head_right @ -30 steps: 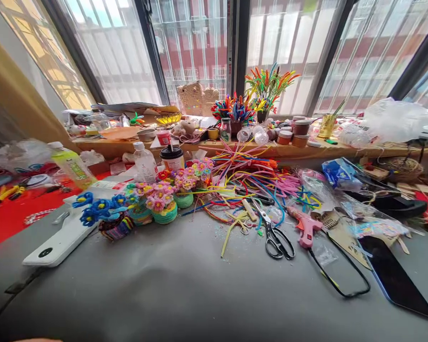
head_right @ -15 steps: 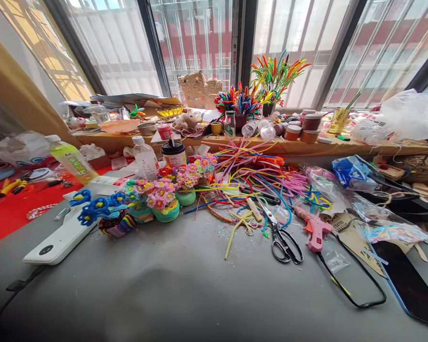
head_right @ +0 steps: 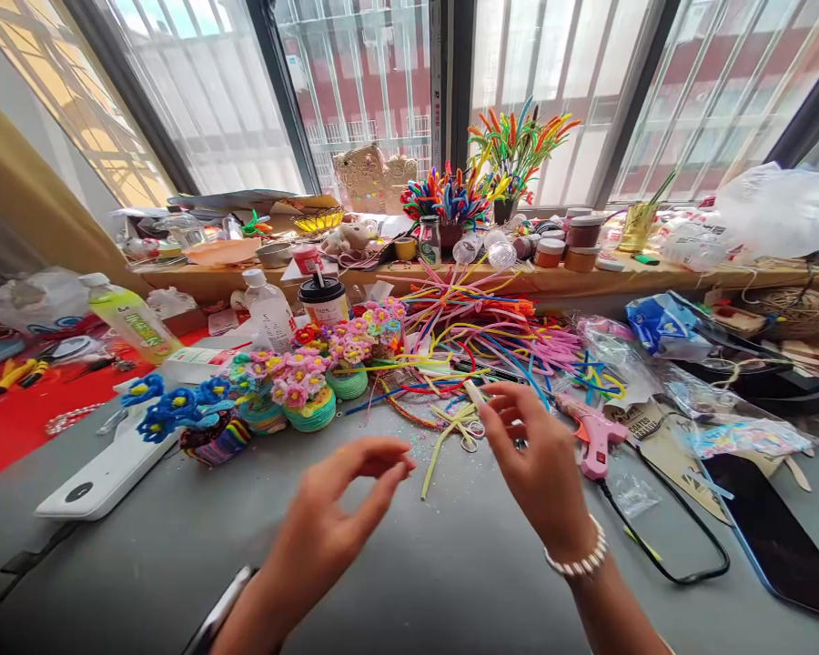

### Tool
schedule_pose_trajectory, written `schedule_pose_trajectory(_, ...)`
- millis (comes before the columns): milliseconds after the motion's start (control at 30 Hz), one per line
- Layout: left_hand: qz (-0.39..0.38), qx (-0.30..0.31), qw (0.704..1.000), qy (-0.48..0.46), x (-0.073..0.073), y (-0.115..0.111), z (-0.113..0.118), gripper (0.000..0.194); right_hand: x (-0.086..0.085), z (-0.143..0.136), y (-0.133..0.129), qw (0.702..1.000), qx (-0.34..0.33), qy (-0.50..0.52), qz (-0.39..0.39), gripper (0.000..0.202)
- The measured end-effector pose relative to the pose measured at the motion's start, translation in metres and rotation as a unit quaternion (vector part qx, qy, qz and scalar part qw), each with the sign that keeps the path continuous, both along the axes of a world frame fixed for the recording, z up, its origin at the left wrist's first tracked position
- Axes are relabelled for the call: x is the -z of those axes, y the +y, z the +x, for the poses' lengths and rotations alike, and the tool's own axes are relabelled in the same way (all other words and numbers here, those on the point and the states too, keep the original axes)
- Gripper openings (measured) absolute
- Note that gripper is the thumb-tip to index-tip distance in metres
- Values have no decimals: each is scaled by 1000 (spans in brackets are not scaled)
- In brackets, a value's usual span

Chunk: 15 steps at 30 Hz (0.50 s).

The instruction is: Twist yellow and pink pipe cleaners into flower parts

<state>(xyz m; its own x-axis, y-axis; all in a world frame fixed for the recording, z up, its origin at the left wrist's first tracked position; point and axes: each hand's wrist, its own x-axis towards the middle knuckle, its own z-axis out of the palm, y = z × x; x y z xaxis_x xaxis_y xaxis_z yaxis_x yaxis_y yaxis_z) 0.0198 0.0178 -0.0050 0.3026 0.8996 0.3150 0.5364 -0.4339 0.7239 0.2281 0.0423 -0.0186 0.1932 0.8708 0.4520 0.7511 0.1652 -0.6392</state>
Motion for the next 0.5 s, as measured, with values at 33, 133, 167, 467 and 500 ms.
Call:
schedule_pose_trajectory(33, 0, 43, 997, 61, 8, 18, 19, 22, 3, -1, 12, 996, 10, -53, -73, 23)
schedule_pose_trajectory(133, 4, 33, 974, 226, 42, 60, 63, 25, 21, -6, 46, 958, 35, -155, -238, 22)
schedule_pose_trajectory(167, -4, 21, 965, 263, 53, 70, 71, 23, 30, -7, 54, 952, 29, -160, -261, 19)
schedule_pose_trajectory(467, 5, 5, 975, 223, 72, 93, 69, 13, 57, -7, 62, 972, -4, -109, -209, 8)
schedule_pose_trajectory(500, 14, 10, 977, 211, 68, 94, 68, 12, 56, -6, 62, 978, -1, -89, -191, 7)
